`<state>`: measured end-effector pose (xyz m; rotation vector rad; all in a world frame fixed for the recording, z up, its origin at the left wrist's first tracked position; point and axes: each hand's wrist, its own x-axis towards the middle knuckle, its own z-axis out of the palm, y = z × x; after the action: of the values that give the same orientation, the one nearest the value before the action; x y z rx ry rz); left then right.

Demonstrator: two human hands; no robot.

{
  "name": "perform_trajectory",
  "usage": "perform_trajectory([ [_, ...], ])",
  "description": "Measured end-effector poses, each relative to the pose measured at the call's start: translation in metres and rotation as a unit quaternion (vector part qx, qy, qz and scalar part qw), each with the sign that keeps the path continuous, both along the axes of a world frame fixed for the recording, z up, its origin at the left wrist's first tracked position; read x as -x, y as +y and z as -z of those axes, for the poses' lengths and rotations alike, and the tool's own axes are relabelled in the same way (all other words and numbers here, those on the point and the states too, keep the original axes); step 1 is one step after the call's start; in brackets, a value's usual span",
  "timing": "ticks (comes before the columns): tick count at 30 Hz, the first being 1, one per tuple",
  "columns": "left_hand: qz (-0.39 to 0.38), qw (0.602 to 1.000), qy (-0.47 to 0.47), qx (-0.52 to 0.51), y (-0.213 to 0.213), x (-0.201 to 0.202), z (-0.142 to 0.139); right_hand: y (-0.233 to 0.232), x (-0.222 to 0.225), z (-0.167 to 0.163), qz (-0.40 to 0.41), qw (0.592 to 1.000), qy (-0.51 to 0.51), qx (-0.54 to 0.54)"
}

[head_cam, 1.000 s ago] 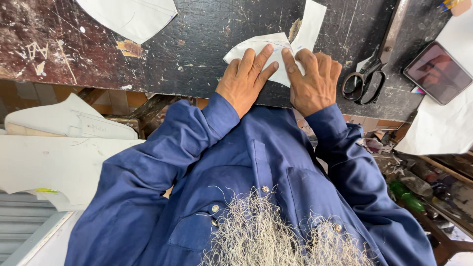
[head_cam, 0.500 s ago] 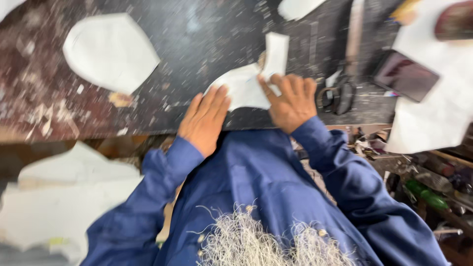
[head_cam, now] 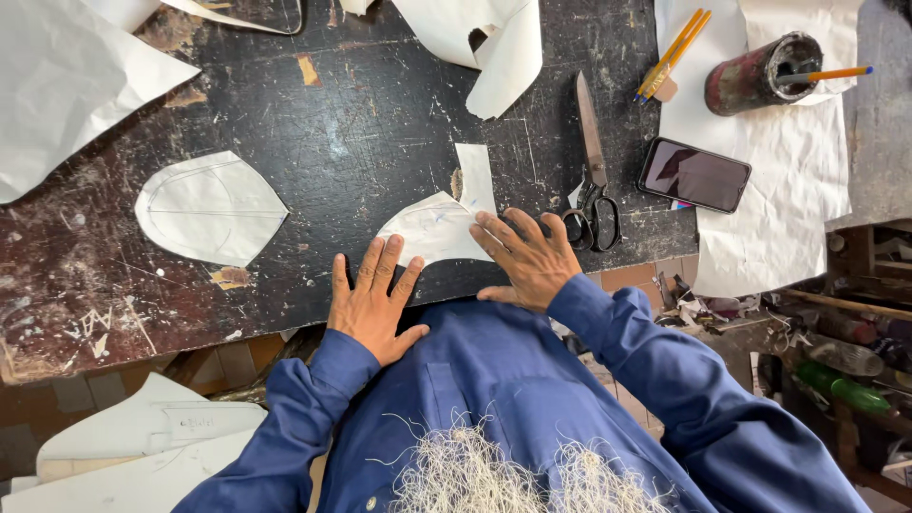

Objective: The person traces a curved pattern onto a sheet of paper using a pencil, then uses scissors to cut along the drawn lines. The person folds the paper to align edges and continues cutting to produce a shaped paper pattern.

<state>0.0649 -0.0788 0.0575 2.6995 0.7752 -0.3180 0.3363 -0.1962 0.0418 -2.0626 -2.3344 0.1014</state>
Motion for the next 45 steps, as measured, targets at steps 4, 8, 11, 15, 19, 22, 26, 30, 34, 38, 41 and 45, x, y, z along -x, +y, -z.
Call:
perform_trajectory([
  [4,-0.012,1.0,0.019,-0.022,-0.007,-0.002,-0.001,-0.015,0.0,-0.009,0.018,0.999,-0.021,0.024],
  [8,-0.017,0.999,0.022,-0.033,-0.009,-0.005,-0.007,-0.03,0.002,-0.04,0.044,0.999,-0.026,0.011],
  [11,-0.029,0.998,-0.035,-0.044,-0.007,-0.007,-0.012,-0.029,-0.021,-0.063,0.078,0.996,0.048,-0.022],
  [15,-0.059,0.986,-0.14,-0.071,-0.005,-0.011,-0.012,0.013,-0.114,-0.074,0.203,0.926,0.172,-0.268],
  [19,-0.083,0.969,-0.208,-0.102,-0.003,-0.022,-0.004,0.071,-0.19,-0.066,0.317,0.923,0.026,-0.215],
  [22,-0.111,0.959,-0.235,-0.113,0.002,-0.032,0.003,0.094,-0.205,-0.049,0.367,0.913,0.008,-0.176],
  [26,-0.129,0.95,-0.256,-0.119,0.009,-0.042,0.008,0.098,-0.213,-0.034,0.345,0.896,0.109,-0.258],
  [30,-0.161,0.947,-0.257,-0.108,0.012,-0.043,0.006,0.089,-0.207,-0.031,0.305,0.857,0.258,-0.324],
  [34,-0.17,0.953,-0.24,-0.074,0.013,-0.042,0.003,0.042,-0.133,-0.031,0.254,0.667,0.639,-0.288],
  [38,-0.161,0.953,-0.243,-0.089,0.017,-0.038,0.002,0.002,-0.028,-0.018,0.247,0.667,0.684,-0.159],
  [41,-0.134,0.957,-0.247,-0.076,0.022,-0.032,0.005,-0.004,0.018,-0.009,0.269,0.712,0.646,-0.056],
  [45,-0.083,0.952,-0.28,-0.088,0.03,-0.023,0.014,-0.01,0.044,0.001,0.244,0.806,0.535,-0.067],
])
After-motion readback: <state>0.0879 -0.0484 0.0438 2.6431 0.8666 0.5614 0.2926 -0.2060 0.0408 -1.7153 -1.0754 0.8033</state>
